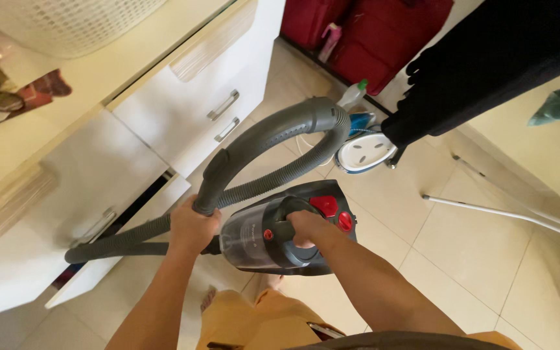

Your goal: The person vacuums the tiled floor of a bedroom and a bathroom using a canister vacuum cleaner. They move the vacuum head back and forth across the floor, navigate around furniture and laundry baskets, and then unplug the device and store it.

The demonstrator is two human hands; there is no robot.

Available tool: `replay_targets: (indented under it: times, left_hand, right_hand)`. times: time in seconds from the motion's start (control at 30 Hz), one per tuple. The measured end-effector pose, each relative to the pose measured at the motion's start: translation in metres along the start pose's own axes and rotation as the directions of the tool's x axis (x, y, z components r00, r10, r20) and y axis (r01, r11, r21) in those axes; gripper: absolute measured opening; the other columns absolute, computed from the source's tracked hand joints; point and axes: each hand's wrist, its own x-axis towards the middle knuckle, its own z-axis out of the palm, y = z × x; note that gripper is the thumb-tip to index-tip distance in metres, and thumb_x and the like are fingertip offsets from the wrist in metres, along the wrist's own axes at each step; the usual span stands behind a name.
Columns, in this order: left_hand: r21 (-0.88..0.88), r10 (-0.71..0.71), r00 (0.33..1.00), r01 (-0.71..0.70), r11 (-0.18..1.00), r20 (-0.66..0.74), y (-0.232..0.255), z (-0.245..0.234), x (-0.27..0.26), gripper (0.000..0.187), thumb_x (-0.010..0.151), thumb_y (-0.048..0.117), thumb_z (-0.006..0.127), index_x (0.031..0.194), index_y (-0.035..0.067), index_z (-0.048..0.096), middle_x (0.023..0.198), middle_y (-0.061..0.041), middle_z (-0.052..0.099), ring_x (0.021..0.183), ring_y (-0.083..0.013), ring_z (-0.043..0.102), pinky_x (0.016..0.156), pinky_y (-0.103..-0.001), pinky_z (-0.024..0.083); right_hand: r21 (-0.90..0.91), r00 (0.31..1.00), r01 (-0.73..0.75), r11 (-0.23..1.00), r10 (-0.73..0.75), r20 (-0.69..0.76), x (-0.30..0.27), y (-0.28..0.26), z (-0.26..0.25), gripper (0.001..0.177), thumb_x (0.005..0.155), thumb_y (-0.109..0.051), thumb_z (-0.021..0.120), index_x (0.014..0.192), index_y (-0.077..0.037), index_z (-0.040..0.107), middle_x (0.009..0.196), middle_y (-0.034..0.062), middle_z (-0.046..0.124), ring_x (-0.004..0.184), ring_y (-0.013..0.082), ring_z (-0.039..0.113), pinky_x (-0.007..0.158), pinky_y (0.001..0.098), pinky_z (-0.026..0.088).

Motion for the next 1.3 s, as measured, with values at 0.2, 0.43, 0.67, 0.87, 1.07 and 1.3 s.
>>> replay_targets:
  times: [0.2, 0.43, 0.67, 0.87, 1.07, 1.3]
  left_hand:
    - [-0.058, -0.018, 0.992, 0.026, 0.998, 0.126, 0.079, 0.056, 0.045, 0.025, 0.073, 0.016, 0.076, 0.090, -0.002, 0.072, 0.073, -0.020, 0.071, 0.069, -0.0347, 0.073, 0.070, -0.043, 0.056]
    - [-0.101, 0.094, 0.957, -0.069, 0.993, 0.276, 0.163, 0.123, 0.106, 0.021, 0.073, 0.016, 0.075, 0.087, 0.000, 0.072, 0.070, -0.017, 0.072, 0.067, -0.0306, 0.073, 0.068, -0.042, 0.056]
    - [-0.207, 0.240, 0.931, -0.187, 0.960, 0.275, 0.236, 0.167, 0.185, 0.019, 0.075, 0.016, 0.073, 0.085, 0.000, 0.069, 0.070, -0.016, 0.072, 0.066, -0.0306, 0.071, 0.069, -0.042, 0.055]
    - [-0.269, 0.331, 0.912, -0.264, 0.926, 0.243, 0.283, 0.212, 0.245, 0.018, 0.075, 0.013, 0.073, 0.086, -0.001, 0.069, 0.071, -0.015, 0.071, 0.067, -0.0306, 0.070, 0.069, -0.041, 0.054]
    - [-0.355, 0.473, 0.871, -0.404, 0.843, 0.132, 0.327, 0.253, 0.301, 0.018, 0.078, 0.013, 0.073, 0.085, -0.003, 0.067, 0.072, -0.015, 0.071, 0.066, -0.0278, 0.069, 0.070, -0.040, 0.054]
    - [-0.451, 0.415, 0.903, -0.327, 0.831, 0.111, 0.375, 0.298, 0.384, 0.020, 0.079, 0.016, 0.077, 0.084, 0.000, 0.066, 0.070, -0.008, 0.067, 0.064, -0.0184, 0.063, 0.066, -0.038, 0.052]
  right_hand:
    - [0.118, 0.993, -0.101, 0.988, 0.107, -0.040, -0.010, 0.086, -0.033, 0.057, 0.077, -0.002, 0.067, 0.133, -0.013, 0.063, 0.129, 0.0182, 0.067, 0.126, 0.0335, 0.062, 0.103, 0.0405, 0.052]
    - [0.241, 0.952, -0.251, 0.938, 0.284, -0.112, 0.006, 0.190, -0.039, 0.051, 0.072, -0.005, 0.070, 0.123, -0.006, 0.067, 0.122, 0.0205, 0.068, 0.121, 0.0345, 0.063, 0.100, 0.0388, 0.052]
    - [0.398, 0.877, -0.422, 0.815, 0.478, -0.049, 0.016, 0.256, -0.079, 0.050, 0.063, -0.004, 0.072, 0.113, -0.002, 0.070, 0.109, 0.0223, 0.071, 0.109, 0.0337, 0.069, 0.090, 0.0375, 0.057]
    - [0.429, 0.805, -0.547, 0.719, 0.593, 0.032, 0.029, 0.302, -0.112, 0.050, 0.055, -0.004, 0.073, 0.104, 0.002, 0.072, 0.097, 0.0239, 0.074, 0.099, 0.0331, 0.075, 0.082, 0.0363, 0.061]
    - [0.556, 0.707, -0.590, 0.585, 0.707, 0.006, 0.050, 0.349, -0.145, 0.039, 0.052, -0.005, 0.079, 0.090, 0.002, 0.074, 0.101, 0.0257, 0.073, 0.101, 0.0369, 0.073, 0.084, 0.0384, 0.062]
    - [-0.104, 0.957, -0.280, 0.954, 0.286, 0.044, 0.146, 0.411, -0.160, 0.023, 0.056, -0.015, 0.074, 0.077, -0.017, 0.082, 0.095, 0.0201, 0.074, 0.098, 0.0387, 0.066, 0.082, 0.0392, 0.056]
